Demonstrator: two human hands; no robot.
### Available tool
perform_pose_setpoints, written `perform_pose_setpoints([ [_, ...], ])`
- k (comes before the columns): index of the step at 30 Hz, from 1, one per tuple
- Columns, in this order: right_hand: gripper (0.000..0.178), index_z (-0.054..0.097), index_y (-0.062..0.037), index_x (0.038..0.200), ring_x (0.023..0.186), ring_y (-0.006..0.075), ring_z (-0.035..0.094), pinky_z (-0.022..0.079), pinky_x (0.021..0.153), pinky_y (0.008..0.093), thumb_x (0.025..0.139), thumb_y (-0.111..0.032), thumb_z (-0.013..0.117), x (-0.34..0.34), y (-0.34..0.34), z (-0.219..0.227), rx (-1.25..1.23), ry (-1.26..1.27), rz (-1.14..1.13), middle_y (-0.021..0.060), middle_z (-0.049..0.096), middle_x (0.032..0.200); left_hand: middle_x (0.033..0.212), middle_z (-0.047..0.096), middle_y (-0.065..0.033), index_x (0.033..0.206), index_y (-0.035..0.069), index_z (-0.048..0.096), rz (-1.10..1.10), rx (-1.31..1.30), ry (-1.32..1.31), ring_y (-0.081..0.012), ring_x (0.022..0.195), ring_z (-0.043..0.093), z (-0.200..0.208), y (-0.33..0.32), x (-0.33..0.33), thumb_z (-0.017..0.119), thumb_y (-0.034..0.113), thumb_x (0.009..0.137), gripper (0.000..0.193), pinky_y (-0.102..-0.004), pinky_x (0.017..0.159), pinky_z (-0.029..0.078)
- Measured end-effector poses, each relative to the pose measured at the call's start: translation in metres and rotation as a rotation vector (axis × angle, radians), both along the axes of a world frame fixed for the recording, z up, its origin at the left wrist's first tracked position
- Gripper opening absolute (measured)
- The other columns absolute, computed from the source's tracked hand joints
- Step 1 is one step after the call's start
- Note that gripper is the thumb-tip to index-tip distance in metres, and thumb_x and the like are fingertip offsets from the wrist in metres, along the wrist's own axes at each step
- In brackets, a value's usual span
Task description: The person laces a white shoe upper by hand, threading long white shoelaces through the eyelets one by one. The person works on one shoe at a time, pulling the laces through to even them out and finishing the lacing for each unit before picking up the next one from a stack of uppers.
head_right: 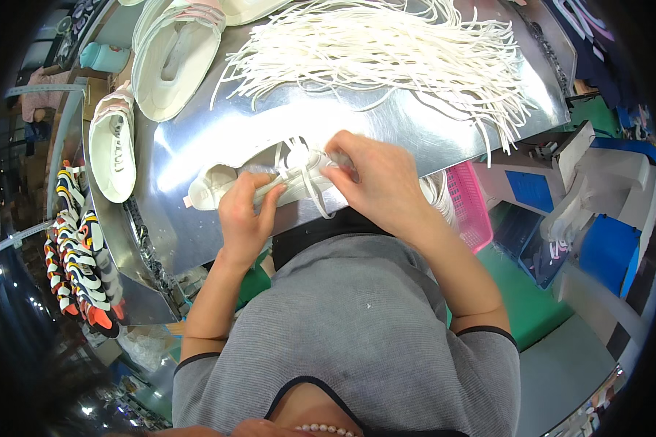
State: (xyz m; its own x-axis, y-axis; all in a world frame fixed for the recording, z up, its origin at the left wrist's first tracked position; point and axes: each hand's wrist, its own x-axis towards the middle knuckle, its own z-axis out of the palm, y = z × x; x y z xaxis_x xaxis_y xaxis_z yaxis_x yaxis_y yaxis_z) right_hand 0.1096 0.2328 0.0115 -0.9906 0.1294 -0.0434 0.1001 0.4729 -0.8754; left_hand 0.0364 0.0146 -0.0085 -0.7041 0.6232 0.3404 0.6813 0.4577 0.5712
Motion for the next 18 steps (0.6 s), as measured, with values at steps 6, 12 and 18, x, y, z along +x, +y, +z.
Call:
perform_pose_setpoints([
  [6, 0.016, 0.065, -0.0063, 0.103, 0.073, 0.0352, 0.066, 0.051, 0.066, 0.0426, 0.091, -0.016, 0.063, -0.034, -0.025, 0.010, 0.192, 0.122, 0.316, 0.0151, 0.068, 0.082, 0.080, 0.063, -0.0111, 0.096, 0.003, 0.062, -0.058, -0.072, 0.122, -0.0301, 0.069, 0.061, 0.000, -0.007, 0.004, 0.078, 0.001, 0.078, 0.024, -0.0393, 0.059, 0.046],
  [12, 0.016, 0.066, -0.0072, 0.102, 0.072, 0.0365, 0.066, 0.049, 0.065, 0.0449, 0.092, -0.020, 0.063, -0.036, -0.020, 0.002, 0.201, -0.009, 0.270, 0.0160, 0.067, 0.076, 0.078, 0.061, -0.0089, 0.096, 0.005, 0.062, -0.132, 0.025, 0.212, -0.0275, 0.065, 0.057, -0.008, -0.010, 0.005, 0.080, 0.003, 0.077, 0.026, -0.0372, 0.056, 0.045],
  [18, 0.016, 0.067, -0.0058, 0.103, 0.070, 0.0348, 0.065, 0.050, 0.065, 0.0407, 0.090, -0.016, 0.068, -0.029, -0.014, -0.003, 0.263, 0.030, 0.264, 0.0166, 0.067, 0.076, 0.079, 0.061, -0.0077, 0.097, 0.006, 0.063, -0.165, -0.004, 0.259, -0.0257, 0.066, 0.057, -0.008, -0.014, 0.004, 0.080, 0.003, 0.075, 0.028, -0.0359, 0.057, 0.046],
])
